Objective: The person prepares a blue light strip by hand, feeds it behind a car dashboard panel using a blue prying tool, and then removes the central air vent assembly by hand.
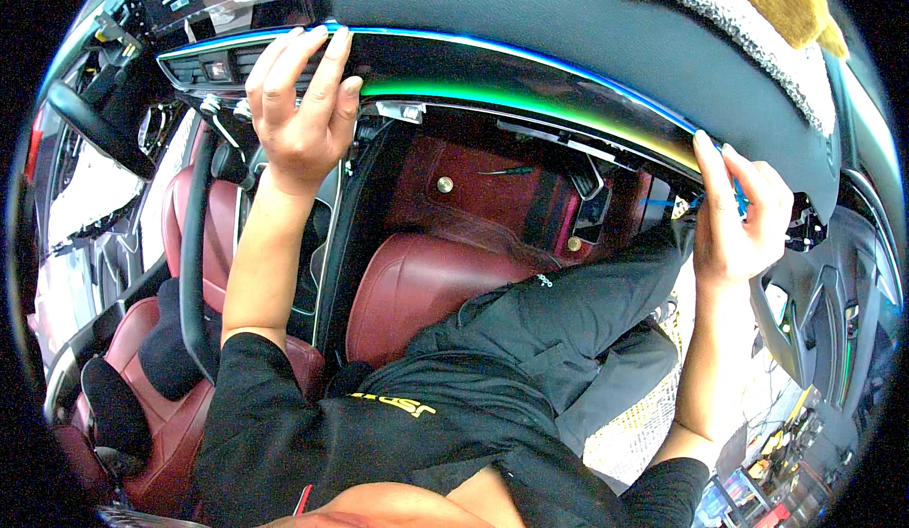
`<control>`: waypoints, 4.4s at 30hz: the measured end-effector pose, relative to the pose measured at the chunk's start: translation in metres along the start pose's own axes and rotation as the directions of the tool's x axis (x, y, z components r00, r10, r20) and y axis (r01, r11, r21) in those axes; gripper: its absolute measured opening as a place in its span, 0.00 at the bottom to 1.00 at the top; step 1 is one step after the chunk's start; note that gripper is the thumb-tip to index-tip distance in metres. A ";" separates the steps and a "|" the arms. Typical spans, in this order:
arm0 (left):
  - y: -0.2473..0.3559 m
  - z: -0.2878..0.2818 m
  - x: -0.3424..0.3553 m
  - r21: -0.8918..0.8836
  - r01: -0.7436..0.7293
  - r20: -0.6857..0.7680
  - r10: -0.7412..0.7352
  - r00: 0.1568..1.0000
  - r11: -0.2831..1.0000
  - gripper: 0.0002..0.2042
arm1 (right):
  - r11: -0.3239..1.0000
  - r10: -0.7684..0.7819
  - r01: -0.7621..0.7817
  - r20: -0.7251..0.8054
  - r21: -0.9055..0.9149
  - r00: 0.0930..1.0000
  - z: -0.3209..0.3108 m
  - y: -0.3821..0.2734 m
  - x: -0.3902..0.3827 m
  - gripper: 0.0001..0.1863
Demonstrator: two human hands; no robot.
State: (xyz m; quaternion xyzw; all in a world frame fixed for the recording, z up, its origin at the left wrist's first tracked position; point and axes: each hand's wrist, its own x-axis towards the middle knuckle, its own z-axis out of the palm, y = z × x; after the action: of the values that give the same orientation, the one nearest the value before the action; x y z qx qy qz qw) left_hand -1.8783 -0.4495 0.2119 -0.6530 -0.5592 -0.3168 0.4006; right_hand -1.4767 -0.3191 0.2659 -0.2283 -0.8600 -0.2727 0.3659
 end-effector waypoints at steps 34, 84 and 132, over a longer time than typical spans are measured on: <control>0.042 0.007 0.010 0.017 0.012 0.046 -0.013 0.999 1.000 0.20 | 0.987 -0.117 0.104 -0.104 -0.123 0.988 0.010 0.022 -0.010 0.28; 0.141 0.038 0.028 -0.141 -0.118 0.151 0.139 0.979 0.983 0.21 | 0.996 0.091 -0.092 -0.058 -0.014 0.994 -0.018 0.053 -0.064 0.25; 0.309 -0.011 -0.125 -0.891 0.287 0.424 0.417 0.804 0.353 0.27 | 0.198 0.524 -0.243 0.107 0.950 0.845 -0.224 -0.046 -0.019 0.03</control>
State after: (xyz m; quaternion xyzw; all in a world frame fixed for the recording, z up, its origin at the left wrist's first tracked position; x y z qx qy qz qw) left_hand -1.5959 -0.5350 0.0571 -0.8468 -0.3427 -0.3390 -0.2249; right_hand -1.3790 -0.5000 0.3683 -0.1444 -0.7147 0.3558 0.5846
